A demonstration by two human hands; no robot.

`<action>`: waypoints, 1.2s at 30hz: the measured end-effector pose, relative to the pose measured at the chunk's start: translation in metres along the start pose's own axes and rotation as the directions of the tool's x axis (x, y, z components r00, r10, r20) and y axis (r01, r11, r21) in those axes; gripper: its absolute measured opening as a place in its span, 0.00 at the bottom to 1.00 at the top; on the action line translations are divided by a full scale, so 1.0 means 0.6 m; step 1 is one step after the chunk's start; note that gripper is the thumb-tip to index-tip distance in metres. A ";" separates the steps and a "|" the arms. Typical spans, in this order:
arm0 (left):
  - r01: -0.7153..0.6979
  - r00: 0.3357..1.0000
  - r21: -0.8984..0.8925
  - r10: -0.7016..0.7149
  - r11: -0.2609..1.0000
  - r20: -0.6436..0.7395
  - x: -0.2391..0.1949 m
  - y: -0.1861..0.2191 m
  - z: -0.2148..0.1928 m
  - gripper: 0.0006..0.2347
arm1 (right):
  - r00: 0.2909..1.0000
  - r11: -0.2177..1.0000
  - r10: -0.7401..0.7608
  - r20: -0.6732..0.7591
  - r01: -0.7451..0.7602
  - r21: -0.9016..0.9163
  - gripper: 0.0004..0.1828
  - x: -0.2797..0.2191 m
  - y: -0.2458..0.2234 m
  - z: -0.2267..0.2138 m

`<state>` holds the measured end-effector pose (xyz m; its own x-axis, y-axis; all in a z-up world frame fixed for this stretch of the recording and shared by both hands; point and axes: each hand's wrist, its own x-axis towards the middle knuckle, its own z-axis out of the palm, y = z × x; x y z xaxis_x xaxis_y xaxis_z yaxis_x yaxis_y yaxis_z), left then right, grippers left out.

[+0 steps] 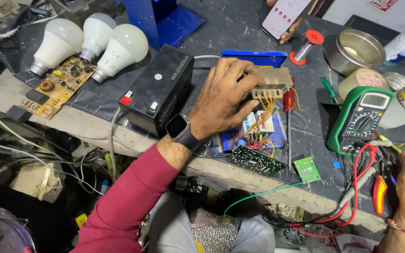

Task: The person works on an electronic device, connecting wires to a transformer and circuit board. They use a soldering iron to solder wires and a screwdriver to tighten connections on the device.

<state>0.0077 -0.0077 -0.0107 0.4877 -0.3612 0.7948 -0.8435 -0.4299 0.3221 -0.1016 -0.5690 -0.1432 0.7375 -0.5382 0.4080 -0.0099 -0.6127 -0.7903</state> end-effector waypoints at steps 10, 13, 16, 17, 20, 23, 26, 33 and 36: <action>-0.002 1.000 -0.002 0.002 1.000 -0.014 0.000 -0.006 -0.004 0.19 | 0.998 0.993 -0.056 0.008 0.057 -0.104 0.16 -0.012 -0.053 0.010; 0.001 1.000 0.026 -0.001 1.000 -0.029 -0.001 -0.006 -0.001 0.20 | 1.000 0.996 0.014 -0.017 -0.016 -0.083 0.16 -0.015 -0.061 0.013; 0.017 1.000 0.051 -0.016 0.999 -0.027 -0.004 -0.005 0.001 0.21 | 0.997 0.998 0.063 0.050 -0.062 -0.025 0.16 -0.007 -0.044 0.011; 0.019 1.000 0.055 -0.018 0.998 -0.023 -0.003 -0.005 0.003 0.21 | 0.998 0.998 0.045 0.049 -0.043 -0.041 0.17 -0.002 -0.037 0.009; 0.036 0.999 0.098 -0.034 0.994 -0.030 -0.002 -0.002 0.005 0.21 | 0.999 0.996 0.013 0.045 -0.009 -0.091 0.16 -0.001 -0.028 0.002; 0.016 0.999 0.069 -0.013 0.998 -0.044 0.000 -0.004 -0.001 0.21 | 0.999 0.995 -0.027 0.019 0.029 -0.099 0.14 -0.009 -0.048 0.006; -0.010 1.000 0.025 0.011 1.000 -0.024 -0.003 -0.012 -0.010 0.20 | 0.995 0.981 -0.090 -0.046 0.081 -0.175 0.15 -0.026 -0.084 0.014; 0.011 0.998 0.028 -0.009 1.000 -0.063 -0.007 -0.013 -0.006 0.19 | 0.998 0.981 -0.022 -0.059 0.010 -0.195 0.19 -0.034 -0.125 0.018; 0.006 0.996 0.019 -0.004 1.000 -0.085 -0.009 -0.016 0.001 0.20 | 0.999 0.985 -0.052 0.007 0.053 -0.164 0.19 -0.033 -0.126 0.020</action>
<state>0.0135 -0.0021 -0.0182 0.4702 -0.2874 0.8344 -0.8362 -0.4474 0.3171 -0.1070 -0.5052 -0.0973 0.7416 -0.5016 0.4455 -0.0817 -0.7267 -0.6821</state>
